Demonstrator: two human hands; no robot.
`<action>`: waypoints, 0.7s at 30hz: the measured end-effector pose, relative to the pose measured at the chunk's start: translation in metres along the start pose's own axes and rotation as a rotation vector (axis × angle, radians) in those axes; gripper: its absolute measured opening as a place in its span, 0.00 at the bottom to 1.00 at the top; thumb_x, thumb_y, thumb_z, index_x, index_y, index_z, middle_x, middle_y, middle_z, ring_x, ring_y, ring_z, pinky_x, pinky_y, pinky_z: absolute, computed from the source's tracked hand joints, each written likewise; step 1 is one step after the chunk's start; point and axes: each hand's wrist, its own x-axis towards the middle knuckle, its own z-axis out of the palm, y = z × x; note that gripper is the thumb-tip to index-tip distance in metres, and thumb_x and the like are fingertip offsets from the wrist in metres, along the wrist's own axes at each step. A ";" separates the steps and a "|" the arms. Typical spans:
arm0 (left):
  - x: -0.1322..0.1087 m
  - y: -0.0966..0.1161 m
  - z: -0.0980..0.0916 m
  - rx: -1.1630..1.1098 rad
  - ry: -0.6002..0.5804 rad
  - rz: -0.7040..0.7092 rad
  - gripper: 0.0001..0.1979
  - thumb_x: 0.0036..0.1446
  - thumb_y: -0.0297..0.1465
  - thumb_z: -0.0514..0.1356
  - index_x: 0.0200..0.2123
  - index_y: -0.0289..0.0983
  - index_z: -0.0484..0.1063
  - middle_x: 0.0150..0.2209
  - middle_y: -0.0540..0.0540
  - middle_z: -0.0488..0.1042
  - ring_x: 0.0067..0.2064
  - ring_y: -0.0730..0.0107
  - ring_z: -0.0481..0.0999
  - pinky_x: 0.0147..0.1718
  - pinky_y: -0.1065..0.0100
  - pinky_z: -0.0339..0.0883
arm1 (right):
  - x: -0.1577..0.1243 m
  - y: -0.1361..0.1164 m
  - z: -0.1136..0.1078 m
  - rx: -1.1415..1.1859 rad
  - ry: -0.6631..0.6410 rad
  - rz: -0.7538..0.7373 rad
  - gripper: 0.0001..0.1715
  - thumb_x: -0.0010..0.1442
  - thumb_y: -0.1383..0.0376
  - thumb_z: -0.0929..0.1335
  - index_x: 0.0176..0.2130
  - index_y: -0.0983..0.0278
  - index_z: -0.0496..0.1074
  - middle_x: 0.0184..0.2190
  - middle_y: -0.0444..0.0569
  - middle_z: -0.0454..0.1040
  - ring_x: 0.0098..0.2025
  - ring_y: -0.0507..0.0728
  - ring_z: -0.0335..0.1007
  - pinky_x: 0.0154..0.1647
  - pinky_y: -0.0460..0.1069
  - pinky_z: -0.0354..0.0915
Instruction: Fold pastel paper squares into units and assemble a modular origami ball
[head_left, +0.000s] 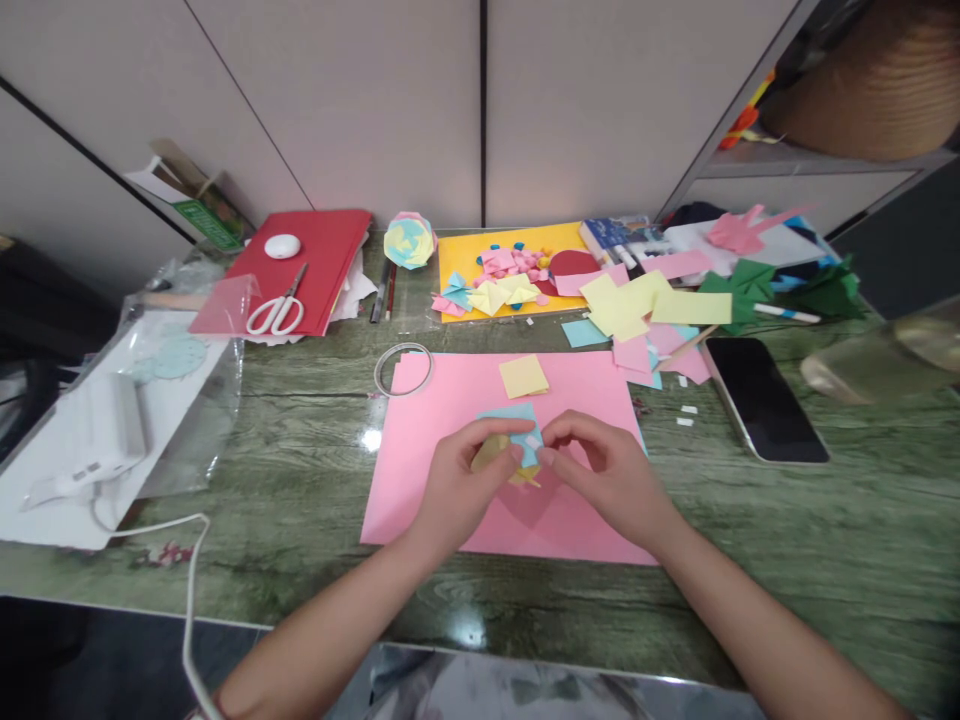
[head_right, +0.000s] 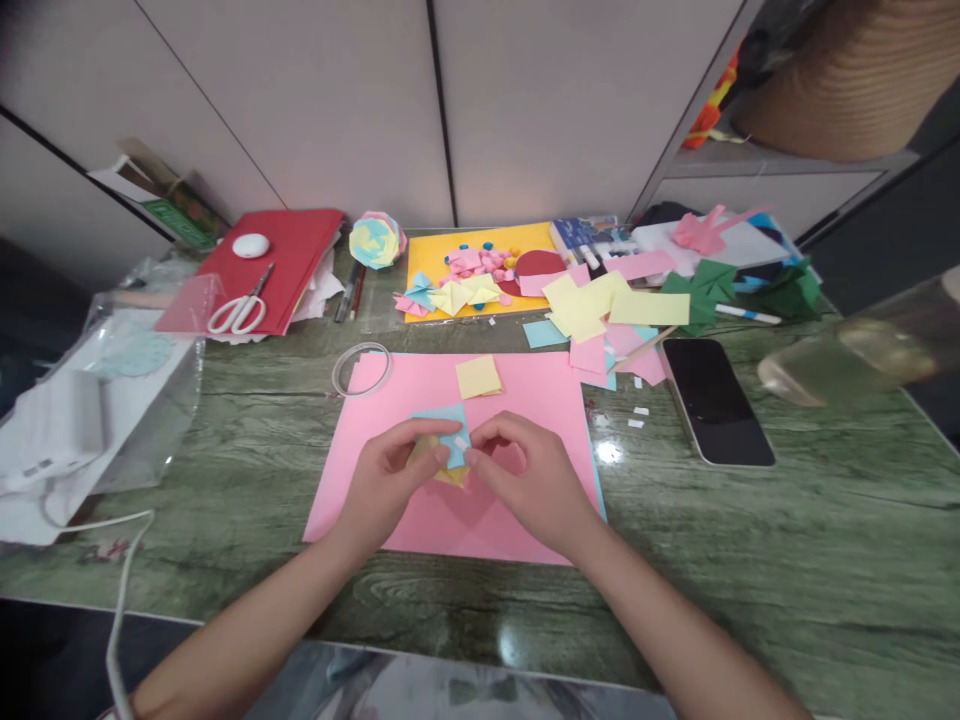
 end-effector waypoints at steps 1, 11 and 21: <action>0.001 -0.001 0.000 -0.029 -0.016 -0.020 0.10 0.51 0.32 0.61 0.38 0.39 0.75 0.31 0.50 0.74 0.32 0.72 0.71 0.32 0.71 0.65 | 0.000 0.000 -0.001 0.025 -0.008 0.009 0.02 0.53 0.69 0.66 0.29 0.62 0.68 0.27 0.43 0.68 0.33 0.53 0.64 0.37 0.49 0.61; -0.003 0.004 0.001 0.185 0.021 0.079 0.10 0.52 0.30 0.59 0.39 0.39 0.75 0.34 0.47 0.74 0.37 0.68 0.71 0.38 0.68 0.65 | 0.001 0.002 0.001 0.018 -0.026 0.042 0.03 0.52 0.69 0.65 0.27 0.62 0.65 0.25 0.42 0.67 0.31 0.52 0.63 0.35 0.48 0.60; -0.004 0.001 0.005 0.272 0.031 0.132 0.09 0.52 0.29 0.59 0.39 0.41 0.75 0.35 0.47 0.74 0.36 0.68 0.72 0.35 0.69 0.66 | 0.000 0.000 0.001 -0.108 -0.015 0.008 0.05 0.50 0.71 0.64 0.25 0.62 0.65 0.23 0.42 0.69 0.29 0.52 0.64 0.33 0.48 0.60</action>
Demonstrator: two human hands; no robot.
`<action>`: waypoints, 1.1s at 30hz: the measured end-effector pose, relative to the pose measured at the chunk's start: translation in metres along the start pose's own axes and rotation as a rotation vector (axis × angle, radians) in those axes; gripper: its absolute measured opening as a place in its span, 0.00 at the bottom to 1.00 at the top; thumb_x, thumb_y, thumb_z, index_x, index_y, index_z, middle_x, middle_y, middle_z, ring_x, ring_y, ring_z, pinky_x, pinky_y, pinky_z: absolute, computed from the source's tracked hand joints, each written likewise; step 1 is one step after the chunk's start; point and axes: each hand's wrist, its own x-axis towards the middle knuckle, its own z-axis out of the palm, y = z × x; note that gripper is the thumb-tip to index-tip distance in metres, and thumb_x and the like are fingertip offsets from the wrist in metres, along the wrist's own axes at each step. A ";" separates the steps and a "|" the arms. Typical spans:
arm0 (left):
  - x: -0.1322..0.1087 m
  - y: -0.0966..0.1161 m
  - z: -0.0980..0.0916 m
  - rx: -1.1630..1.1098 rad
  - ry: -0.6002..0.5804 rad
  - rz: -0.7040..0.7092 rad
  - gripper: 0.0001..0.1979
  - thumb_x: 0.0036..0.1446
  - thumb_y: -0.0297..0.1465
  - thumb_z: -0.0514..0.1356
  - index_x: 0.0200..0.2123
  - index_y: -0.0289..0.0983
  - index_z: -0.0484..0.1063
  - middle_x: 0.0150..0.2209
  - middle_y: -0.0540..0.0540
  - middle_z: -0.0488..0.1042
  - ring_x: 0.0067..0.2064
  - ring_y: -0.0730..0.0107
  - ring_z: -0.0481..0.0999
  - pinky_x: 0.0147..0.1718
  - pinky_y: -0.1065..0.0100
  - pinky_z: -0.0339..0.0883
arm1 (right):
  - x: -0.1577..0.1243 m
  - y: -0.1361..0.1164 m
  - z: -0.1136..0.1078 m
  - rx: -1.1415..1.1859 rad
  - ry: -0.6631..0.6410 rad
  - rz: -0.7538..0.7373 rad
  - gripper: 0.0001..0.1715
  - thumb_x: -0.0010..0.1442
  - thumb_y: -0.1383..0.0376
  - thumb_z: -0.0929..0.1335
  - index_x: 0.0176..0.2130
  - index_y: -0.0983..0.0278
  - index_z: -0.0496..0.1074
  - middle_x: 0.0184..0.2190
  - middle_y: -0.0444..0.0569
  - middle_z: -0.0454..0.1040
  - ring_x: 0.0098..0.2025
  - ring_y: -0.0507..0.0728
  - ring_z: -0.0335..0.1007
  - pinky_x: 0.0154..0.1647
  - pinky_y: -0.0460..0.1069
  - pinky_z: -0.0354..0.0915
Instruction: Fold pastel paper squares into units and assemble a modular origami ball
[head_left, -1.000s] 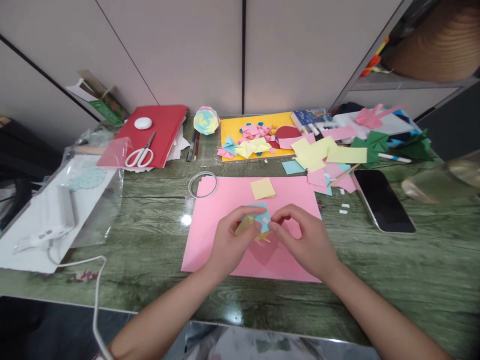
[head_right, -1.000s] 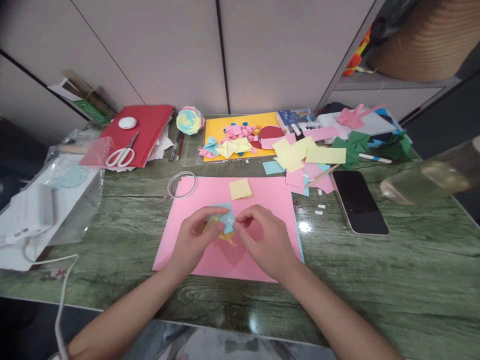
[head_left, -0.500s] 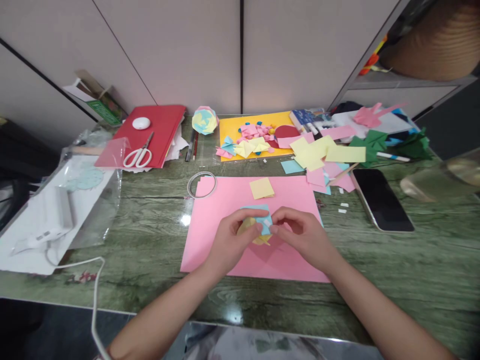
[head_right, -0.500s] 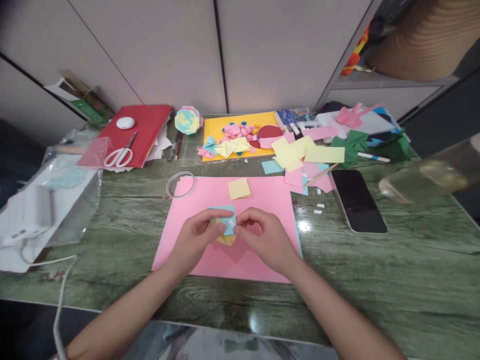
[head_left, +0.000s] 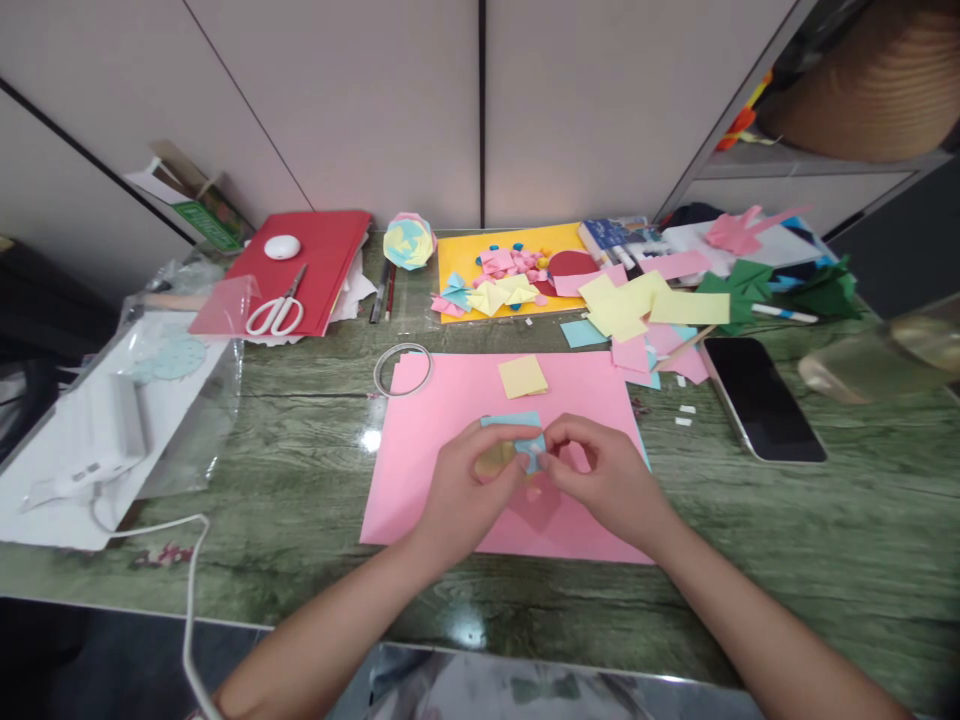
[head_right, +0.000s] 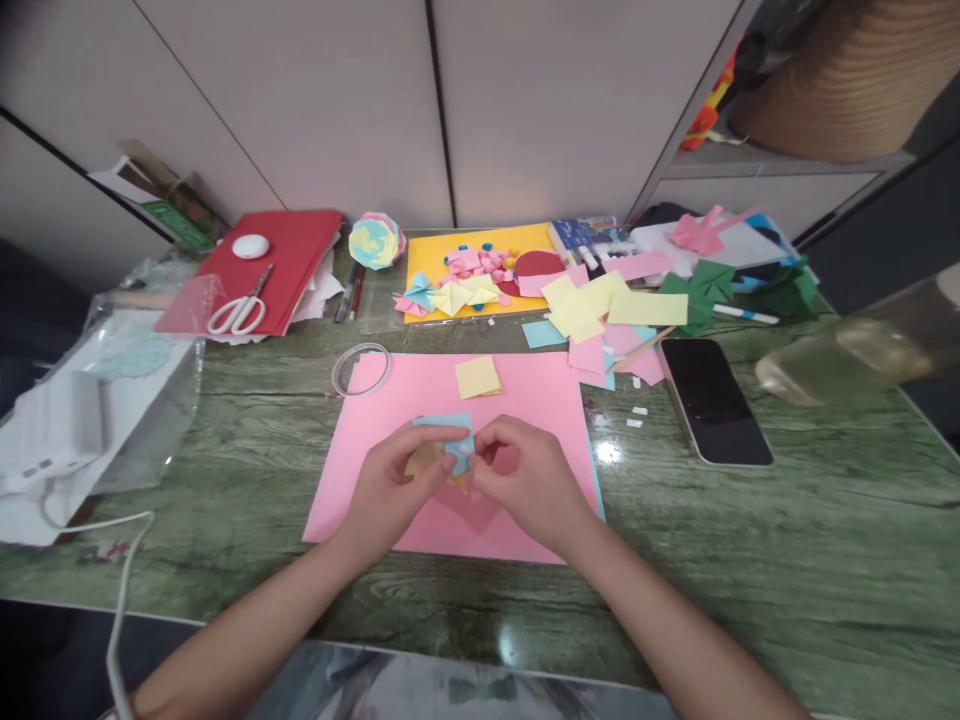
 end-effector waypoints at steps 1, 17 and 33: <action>0.000 0.000 0.000 -0.002 -0.002 -0.004 0.09 0.52 0.29 0.59 0.39 0.40 0.75 0.34 0.47 0.74 0.36 0.68 0.72 0.36 0.69 0.65 | 0.000 0.000 0.000 -0.013 0.004 0.002 0.05 0.50 0.71 0.64 0.25 0.62 0.65 0.23 0.42 0.69 0.29 0.52 0.63 0.33 0.48 0.60; 0.001 -0.002 0.002 -0.108 0.090 0.113 0.10 0.51 0.23 0.58 0.36 0.39 0.75 0.32 0.49 0.74 0.37 0.70 0.71 0.38 0.69 0.64 | -0.011 -0.001 0.009 -0.234 0.461 -0.464 0.12 0.51 0.75 0.67 0.29 0.58 0.62 0.26 0.44 0.67 0.31 0.55 0.67 0.33 0.51 0.65; -0.006 -0.005 0.007 0.183 0.091 0.363 0.13 0.53 0.21 0.57 0.41 0.39 0.71 0.35 0.47 0.76 0.36 0.71 0.74 0.38 0.68 0.69 | -0.013 -0.005 0.016 -0.227 0.504 -0.475 0.15 0.51 0.78 0.67 0.29 0.60 0.60 0.36 0.45 0.62 0.36 0.53 0.71 0.40 0.53 0.69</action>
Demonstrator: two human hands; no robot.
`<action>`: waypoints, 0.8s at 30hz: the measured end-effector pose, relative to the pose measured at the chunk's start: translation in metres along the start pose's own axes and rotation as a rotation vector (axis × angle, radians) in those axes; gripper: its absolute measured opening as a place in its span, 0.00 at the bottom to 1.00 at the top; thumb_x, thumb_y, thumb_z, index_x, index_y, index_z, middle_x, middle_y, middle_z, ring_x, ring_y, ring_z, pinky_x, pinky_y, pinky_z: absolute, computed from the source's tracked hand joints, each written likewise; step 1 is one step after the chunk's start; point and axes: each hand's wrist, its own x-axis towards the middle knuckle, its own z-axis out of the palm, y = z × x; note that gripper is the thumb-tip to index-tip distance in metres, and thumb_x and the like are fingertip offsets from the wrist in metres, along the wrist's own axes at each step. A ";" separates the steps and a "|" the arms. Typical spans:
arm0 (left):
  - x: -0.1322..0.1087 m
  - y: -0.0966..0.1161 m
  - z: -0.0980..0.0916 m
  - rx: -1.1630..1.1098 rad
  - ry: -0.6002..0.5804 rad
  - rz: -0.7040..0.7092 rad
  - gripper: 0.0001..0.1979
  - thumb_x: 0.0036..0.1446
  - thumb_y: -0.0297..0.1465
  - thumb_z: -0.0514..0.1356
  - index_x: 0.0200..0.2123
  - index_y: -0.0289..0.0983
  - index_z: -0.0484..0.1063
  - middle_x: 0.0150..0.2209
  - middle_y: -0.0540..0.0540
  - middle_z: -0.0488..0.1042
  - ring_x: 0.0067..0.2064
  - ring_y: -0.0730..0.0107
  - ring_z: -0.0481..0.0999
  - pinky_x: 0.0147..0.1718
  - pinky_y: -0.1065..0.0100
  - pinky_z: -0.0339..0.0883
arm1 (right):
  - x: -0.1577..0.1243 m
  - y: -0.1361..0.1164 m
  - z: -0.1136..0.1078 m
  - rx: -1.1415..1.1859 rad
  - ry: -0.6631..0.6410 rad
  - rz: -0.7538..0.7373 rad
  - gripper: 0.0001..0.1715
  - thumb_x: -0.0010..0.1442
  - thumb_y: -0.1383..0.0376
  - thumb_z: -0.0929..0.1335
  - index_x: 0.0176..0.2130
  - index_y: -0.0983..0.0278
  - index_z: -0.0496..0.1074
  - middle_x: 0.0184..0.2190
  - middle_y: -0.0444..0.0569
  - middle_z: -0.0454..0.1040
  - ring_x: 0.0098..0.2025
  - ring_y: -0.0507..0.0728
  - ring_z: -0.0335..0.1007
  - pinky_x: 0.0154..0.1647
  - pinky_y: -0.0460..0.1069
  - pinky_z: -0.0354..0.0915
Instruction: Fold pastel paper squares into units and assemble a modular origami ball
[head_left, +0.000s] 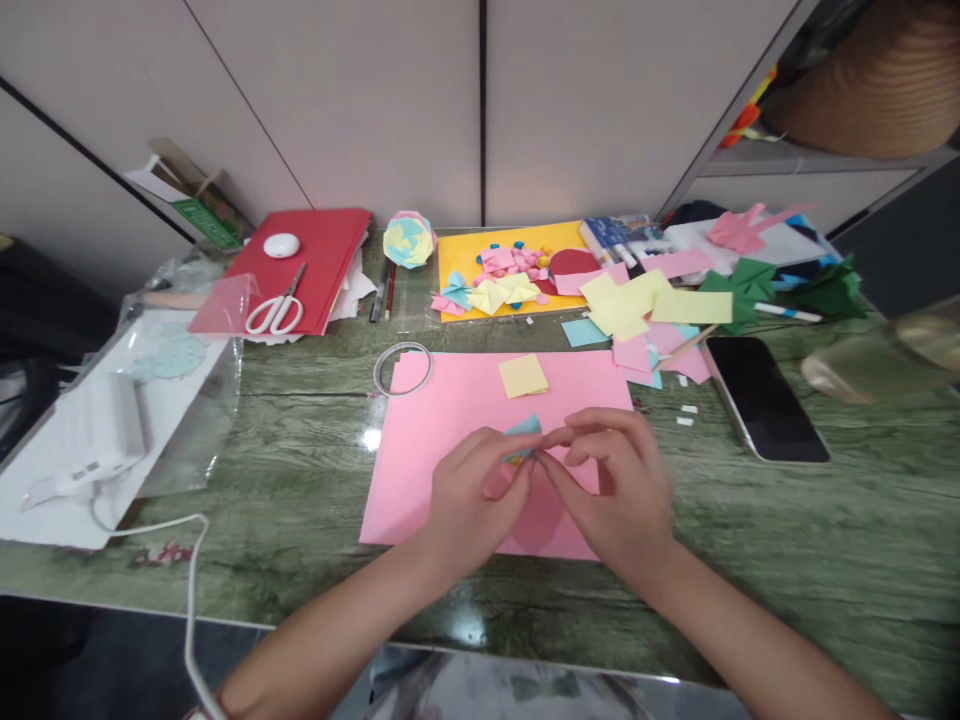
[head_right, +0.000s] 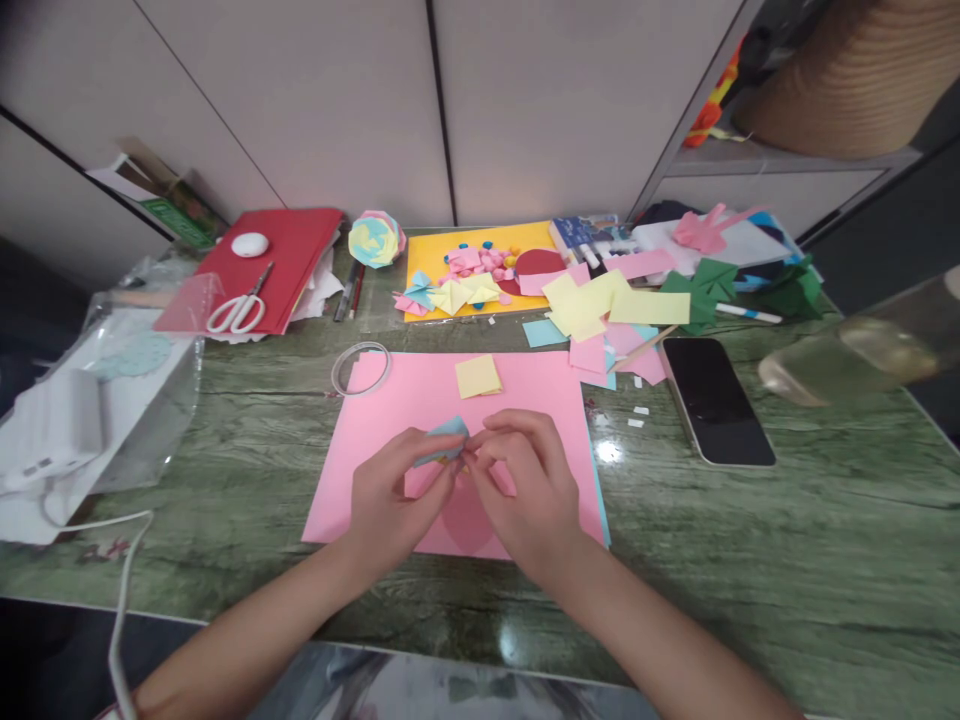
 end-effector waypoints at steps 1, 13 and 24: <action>0.000 -0.001 0.000 0.034 -0.002 0.030 0.14 0.53 0.21 0.57 0.42 0.39 0.71 0.36 0.47 0.76 0.36 0.71 0.74 0.38 0.68 0.69 | 0.000 0.000 0.000 -0.018 -0.001 0.007 0.15 0.51 0.77 0.68 0.29 0.59 0.60 0.36 0.45 0.63 0.37 0.53 0.71 0.41 0.53 0.69; -0.001 -0.006 0.003 0.162 0.025 0.155 0.15 0.52 0.20 0.57 0.42 0.40 0.71 0.36 0.48 0.78 0.36 0.72 0.74 0.37 0.69 0.70 | -0.003 0.007 0.002 -0.048 0.012 -0.020 0.14 0.50 0.78 0.68 0.29 0.60 0.62 0.36 0.45 0.63 0.37 0.53 0.69 0.39 0.52 0.69; 0.001 -0.001 0.003 -0.090 0.019 -0.125 0.12 0.52 0.22 0.58 0.40 0.38 0.72 0.35 0.47 0.76 0.37 0.71 0.75 0.38 0.69 0.70 | -0.003 0.006 0.002 0.046 0.000 -0.014 0.15 0.50 0.79 0.67 0.30 0.61 0.62 0.35 0.45 0.62 0.34 0.52 0.69 0.36 0.51 0.70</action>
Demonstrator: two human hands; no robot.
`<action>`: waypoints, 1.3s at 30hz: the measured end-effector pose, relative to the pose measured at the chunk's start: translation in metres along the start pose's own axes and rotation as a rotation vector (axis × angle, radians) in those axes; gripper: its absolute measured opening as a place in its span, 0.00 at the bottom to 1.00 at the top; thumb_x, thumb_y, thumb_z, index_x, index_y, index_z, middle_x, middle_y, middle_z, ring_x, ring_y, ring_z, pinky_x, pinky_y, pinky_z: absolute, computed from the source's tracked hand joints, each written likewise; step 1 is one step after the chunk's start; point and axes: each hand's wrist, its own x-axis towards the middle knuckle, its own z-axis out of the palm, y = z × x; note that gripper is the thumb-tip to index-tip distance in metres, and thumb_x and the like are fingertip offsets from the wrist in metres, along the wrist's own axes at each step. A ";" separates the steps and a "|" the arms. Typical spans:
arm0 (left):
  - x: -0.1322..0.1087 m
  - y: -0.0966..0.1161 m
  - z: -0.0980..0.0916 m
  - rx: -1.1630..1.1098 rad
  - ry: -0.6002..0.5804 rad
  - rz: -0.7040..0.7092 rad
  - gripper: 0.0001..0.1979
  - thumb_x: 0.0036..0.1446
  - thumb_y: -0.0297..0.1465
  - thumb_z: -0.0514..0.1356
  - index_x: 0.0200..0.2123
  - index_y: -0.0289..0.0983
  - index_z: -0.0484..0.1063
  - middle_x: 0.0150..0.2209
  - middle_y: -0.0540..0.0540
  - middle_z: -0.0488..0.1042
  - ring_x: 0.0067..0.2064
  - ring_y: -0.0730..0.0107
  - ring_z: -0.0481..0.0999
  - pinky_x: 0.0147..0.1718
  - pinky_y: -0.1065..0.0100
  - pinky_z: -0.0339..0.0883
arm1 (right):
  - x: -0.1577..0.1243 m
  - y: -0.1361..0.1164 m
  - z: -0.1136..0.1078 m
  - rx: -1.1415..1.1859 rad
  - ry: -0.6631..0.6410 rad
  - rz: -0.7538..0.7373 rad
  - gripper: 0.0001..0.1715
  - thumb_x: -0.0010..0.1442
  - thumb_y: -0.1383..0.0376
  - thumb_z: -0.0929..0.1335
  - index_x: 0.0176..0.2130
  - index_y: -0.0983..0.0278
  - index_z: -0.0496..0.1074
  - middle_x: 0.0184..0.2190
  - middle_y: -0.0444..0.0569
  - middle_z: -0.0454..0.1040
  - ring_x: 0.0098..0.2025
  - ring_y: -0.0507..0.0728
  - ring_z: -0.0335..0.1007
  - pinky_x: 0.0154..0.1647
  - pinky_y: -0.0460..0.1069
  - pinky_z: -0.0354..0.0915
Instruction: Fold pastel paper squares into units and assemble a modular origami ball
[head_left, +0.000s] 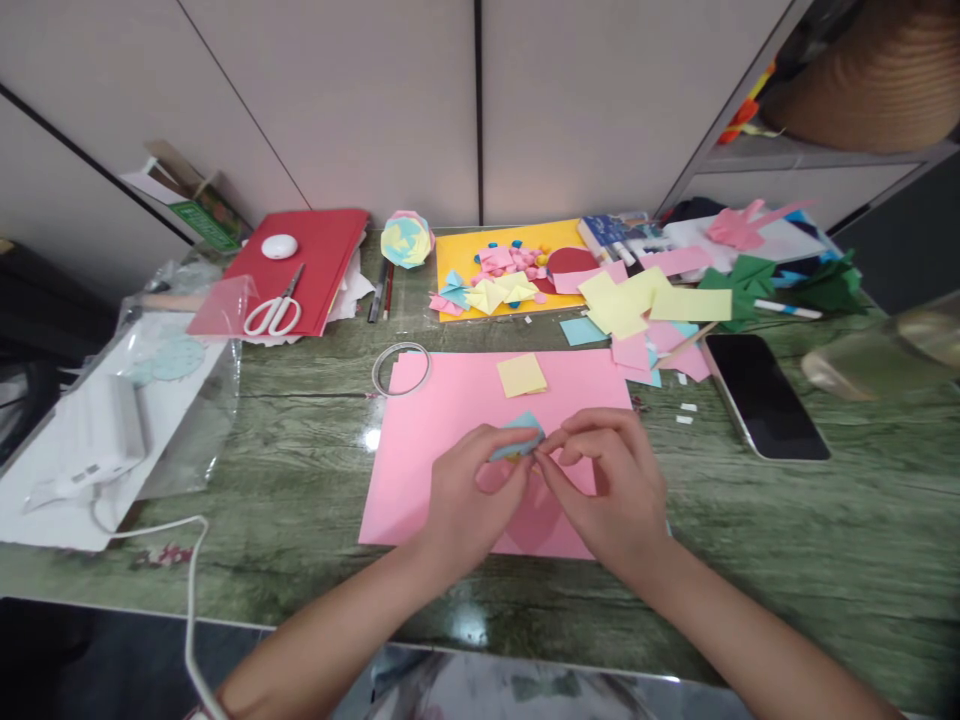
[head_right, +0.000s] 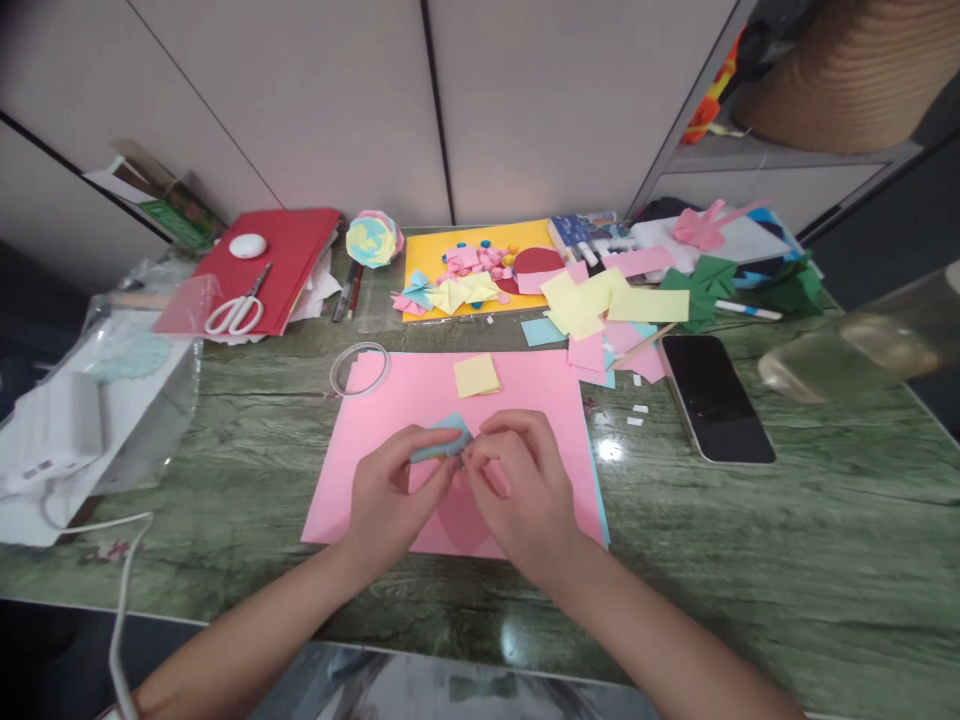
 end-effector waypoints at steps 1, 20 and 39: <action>0.001 0.001 0.000 -0.063 0.001 -0.081 0.11 0.52 0.24 0.59 0.40 0.38 0.73 0.35 0.47 0.76 0.37 0.70 0.76 0.39 0.69 0.70 | -0.001 0.001 0.001 0.029 0.017 0.000 0.14 0.50 0.78 0.68 0.30 0.61 0.63 0.36 0.45 0.61 0.34 0.51 0.70 0.36 0.52 0.71; -0.006 -0.003 0.004 0.035 0.052 0.076 0.13 0.52 0.20 0.57 0.41 0.38 0.73 0.34 0.47 0.75 0.37 0.71 0.74 0.38 0.69 0.67 | -0.002 -0.001 0.003 -0.105 0.065 -0.087 0.15 0.49 0.79 0.68 0.30 0.61 0.64 0.36 0.45 0.63 0.34 0.51 0.70 0.36 0.50 0.70; 0.005 0.003 -0.003 -0.323 0.024 -0.367 0.13 0.50 0.31 0.63 0.40 0.37 0.72 0.37 0.45 0.78 0.39 0.65 0.77 0.40 0.65 0.69 | 0.002 0.008 -0.002 -0.137 0.029 -0.203 0.14 0.51 0.76 0.68 0.33 0.58 0.65 0.34 0.46 0.68 0.37 0.55 0.69 0.35 0.52 0.69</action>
